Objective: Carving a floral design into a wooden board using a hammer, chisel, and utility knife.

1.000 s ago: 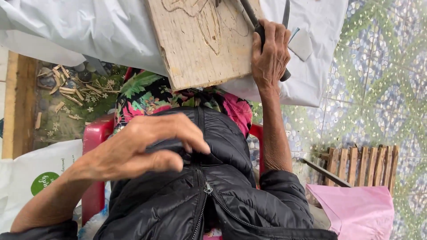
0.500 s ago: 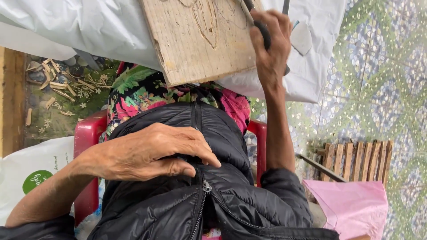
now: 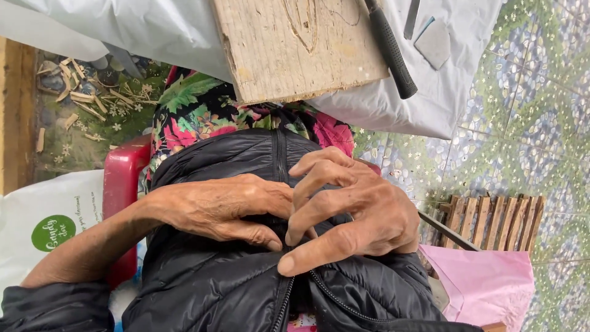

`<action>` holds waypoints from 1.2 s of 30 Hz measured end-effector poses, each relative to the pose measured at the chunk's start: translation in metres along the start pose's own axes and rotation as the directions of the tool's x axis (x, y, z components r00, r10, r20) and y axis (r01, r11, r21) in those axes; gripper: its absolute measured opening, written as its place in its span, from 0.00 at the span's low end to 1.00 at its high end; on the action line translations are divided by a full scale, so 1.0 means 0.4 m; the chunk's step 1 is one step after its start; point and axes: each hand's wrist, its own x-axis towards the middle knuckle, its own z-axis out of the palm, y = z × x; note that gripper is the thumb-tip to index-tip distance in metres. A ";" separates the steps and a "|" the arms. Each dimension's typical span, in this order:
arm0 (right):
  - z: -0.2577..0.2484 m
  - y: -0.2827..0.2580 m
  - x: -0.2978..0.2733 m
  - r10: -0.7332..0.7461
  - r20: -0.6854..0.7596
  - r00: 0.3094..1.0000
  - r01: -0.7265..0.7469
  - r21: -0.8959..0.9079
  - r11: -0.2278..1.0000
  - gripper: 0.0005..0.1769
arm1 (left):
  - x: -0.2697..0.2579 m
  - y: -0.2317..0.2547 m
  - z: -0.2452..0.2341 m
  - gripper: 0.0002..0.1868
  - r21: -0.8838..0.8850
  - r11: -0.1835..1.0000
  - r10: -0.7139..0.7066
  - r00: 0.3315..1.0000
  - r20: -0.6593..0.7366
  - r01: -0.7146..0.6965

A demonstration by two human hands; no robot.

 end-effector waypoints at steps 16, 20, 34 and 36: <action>0.018 0.043 -0.003 0.012 0.069 0.998 -0.025 0.195 0.981 0.19 | -0.016 -0.053 0.017 0.25 -0.034 0.994 0.099 0.995 -0.019 -0.100; 0.025 0.042 0.003 -0.026 0.107 0.994 0.005 0.192 0.981 0.16 | -0.016 -0.056 0.017 0.23 -0.025 0.996 0.086 0.996 -0.008 -0.086; 0.017 0.048 0.000 0.146 0.080 0.986 -0.167 0.458 0.873 0.13 | -0.010 -0.045 0.040 0.20 0.065 0.989 0.133 0.991 0.003 -0.133; 0.012 0.060 -0.007 0.090 0.120 0.989 -0.136 0.458 0.878 0.16 | -0.003 -0.033 0.037 0.19 0.061 0.991 0.119 0.993 0.002 -0.119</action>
